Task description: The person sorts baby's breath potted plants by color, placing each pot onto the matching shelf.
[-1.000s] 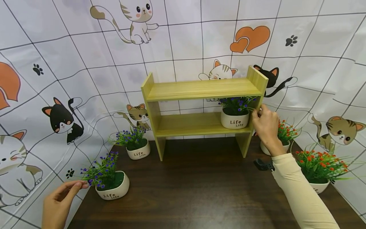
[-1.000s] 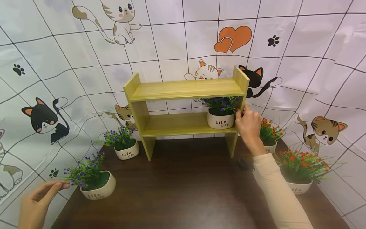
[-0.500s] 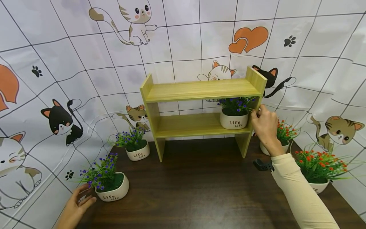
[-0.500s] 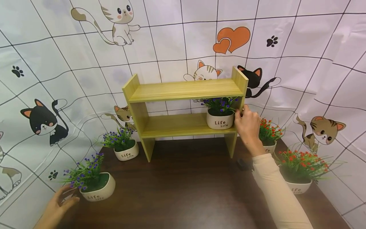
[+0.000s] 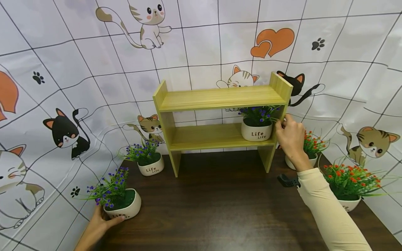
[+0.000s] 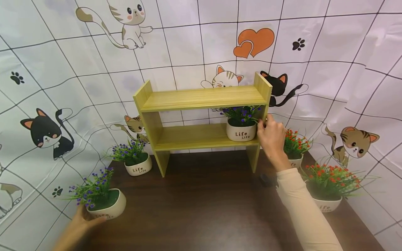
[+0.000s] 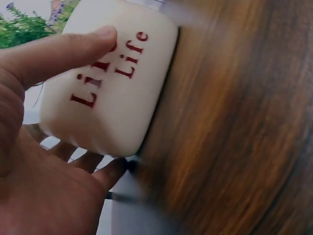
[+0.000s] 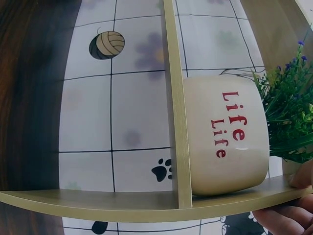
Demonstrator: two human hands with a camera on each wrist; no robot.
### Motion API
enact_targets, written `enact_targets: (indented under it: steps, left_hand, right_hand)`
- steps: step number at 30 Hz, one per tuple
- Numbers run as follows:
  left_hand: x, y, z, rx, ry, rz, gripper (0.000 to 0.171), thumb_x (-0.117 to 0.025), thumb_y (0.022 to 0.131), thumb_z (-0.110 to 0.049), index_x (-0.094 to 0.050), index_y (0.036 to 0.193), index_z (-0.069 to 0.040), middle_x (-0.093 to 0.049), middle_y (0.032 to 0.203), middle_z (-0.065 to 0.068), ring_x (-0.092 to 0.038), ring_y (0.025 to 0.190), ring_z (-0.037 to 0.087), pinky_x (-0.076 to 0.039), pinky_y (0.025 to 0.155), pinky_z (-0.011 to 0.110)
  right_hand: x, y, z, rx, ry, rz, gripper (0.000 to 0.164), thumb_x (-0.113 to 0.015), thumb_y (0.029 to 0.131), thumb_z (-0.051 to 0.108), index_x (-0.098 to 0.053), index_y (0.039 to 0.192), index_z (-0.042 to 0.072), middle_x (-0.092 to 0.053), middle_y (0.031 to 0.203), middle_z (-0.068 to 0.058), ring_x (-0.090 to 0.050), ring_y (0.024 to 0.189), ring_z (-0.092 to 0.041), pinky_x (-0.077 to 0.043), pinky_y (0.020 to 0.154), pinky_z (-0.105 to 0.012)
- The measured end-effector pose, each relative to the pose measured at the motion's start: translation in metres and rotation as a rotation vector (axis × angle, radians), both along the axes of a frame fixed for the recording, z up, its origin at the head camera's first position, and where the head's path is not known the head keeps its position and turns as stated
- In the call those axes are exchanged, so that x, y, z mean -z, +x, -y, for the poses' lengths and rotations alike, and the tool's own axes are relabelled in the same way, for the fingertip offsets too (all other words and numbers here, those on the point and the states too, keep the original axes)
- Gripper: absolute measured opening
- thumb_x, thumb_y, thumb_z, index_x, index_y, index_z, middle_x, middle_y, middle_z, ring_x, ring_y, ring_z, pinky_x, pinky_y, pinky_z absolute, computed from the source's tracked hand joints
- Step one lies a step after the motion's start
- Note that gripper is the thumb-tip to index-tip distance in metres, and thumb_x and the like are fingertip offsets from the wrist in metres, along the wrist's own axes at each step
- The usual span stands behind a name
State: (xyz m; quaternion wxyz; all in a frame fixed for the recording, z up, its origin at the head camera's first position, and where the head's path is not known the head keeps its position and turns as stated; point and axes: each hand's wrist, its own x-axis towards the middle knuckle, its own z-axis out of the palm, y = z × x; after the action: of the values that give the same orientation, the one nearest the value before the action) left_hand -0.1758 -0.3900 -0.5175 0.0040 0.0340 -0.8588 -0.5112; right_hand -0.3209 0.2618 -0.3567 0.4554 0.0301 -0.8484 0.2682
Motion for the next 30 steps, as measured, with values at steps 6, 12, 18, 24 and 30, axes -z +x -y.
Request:
enact_targets:
  steps: [6, 12, 18, 24, 30]
  left_hand:
    - [0.003, -0.001, -0.004, -0.068, -0.077, 0.011, 0.115, -0.089, 0.089, -0.023, -0.008, 0.17, -0.009, -0.03, 0.167, 0.023, -0.038, 0.134, 0.001, -0.023, 0.097, -0.001]
    - [0.003, -0.006, -0.005, -0.111, 0.009, 0.129, 0.132, -0.09, 0.088, -0.024, 0.013, 0.168, -0.003, -0.011, 0.172, 0.033, -0.02, 0.158, 0.043, -0.02, 0.132, 0.046]
    - [0.006, -0.012, -0.003, -0.133, -0.019, 0.184, 0.133, -0.089, 0.088, -0.034, 0.01, 0.167, 0.004, -0.01, 0.172, 0.037, -0.02, 0.158, 0.05, -0.023, 0.127, 0.065]
    - [0.002, -0.014, -0.004, -0.155, -0.066, 0.23, 0.138, -0.09, 0.085, -0.044, 0.01, 0.166, 0.007, -0.006, 0.172, 0.039, -0.016, 0.159, 0.055, -0.021, 0.127, 0.069]
    - [-0.007, -0.016, -0.012, -0.158, -0.134, 0.249, 0.143, -0.088, 0.085, -0.054, 0.015, 0.165, 0.006, 0.001, 0.171, 0.04, -0.01, 0.159, 0.058, -0.02, 0.126, 0.07]
  right_hand:
    - [0.001, 0.0, 0.0, -0.005, -0.004, 0.008, 0.012, -0.061, 0.097, 0.0, -0.067, 0.094, -0.01, -0.059, 0.05, -0.02, -0.032, 0.041, -0.014, -0.03, 0.048, -0.034]
    - [0.001, -0.001, -0.001, -0.001, -0.004, 0.001, 0.014, -0.061, 0.097, 0.001, -0.068, 0.097, -0.011, -0.06, 0.052, -0.021, -0.041, 0.041, -0.025, -0.034, 0.049, -0.037]
    - [0.002, -0.001, -0.001, -0.006, -0.003, 0.001, 0.013, -0.061, 0.098, 0.001, -0.067, 0.095, -0.01, -0.056, 0.049, -0.019, -0.036, 0.04, -0.021, -0.031, 0.048, -0.036]
    - [0.001, 0.0, -0.001, -0.007, 0.005, -0.004, 0.013, -0.061, 0.097, 0.0, -0.068, 0.098, -0.011, -0.06, 0.051, -0.021, -0.033, 0.041, -0.015, -0.032, 0.048, -0.035]
    - [0.0, 0.0, -0.001, -0.011, 0.005, 0.001, 0.016, -0.06, 0.098, 0.001, -0.069, 0.102, -0.012, -0.063, 0.055, -0.024, -0.037, 0.041, -0.019, -0.033, 0.047, -0.035]
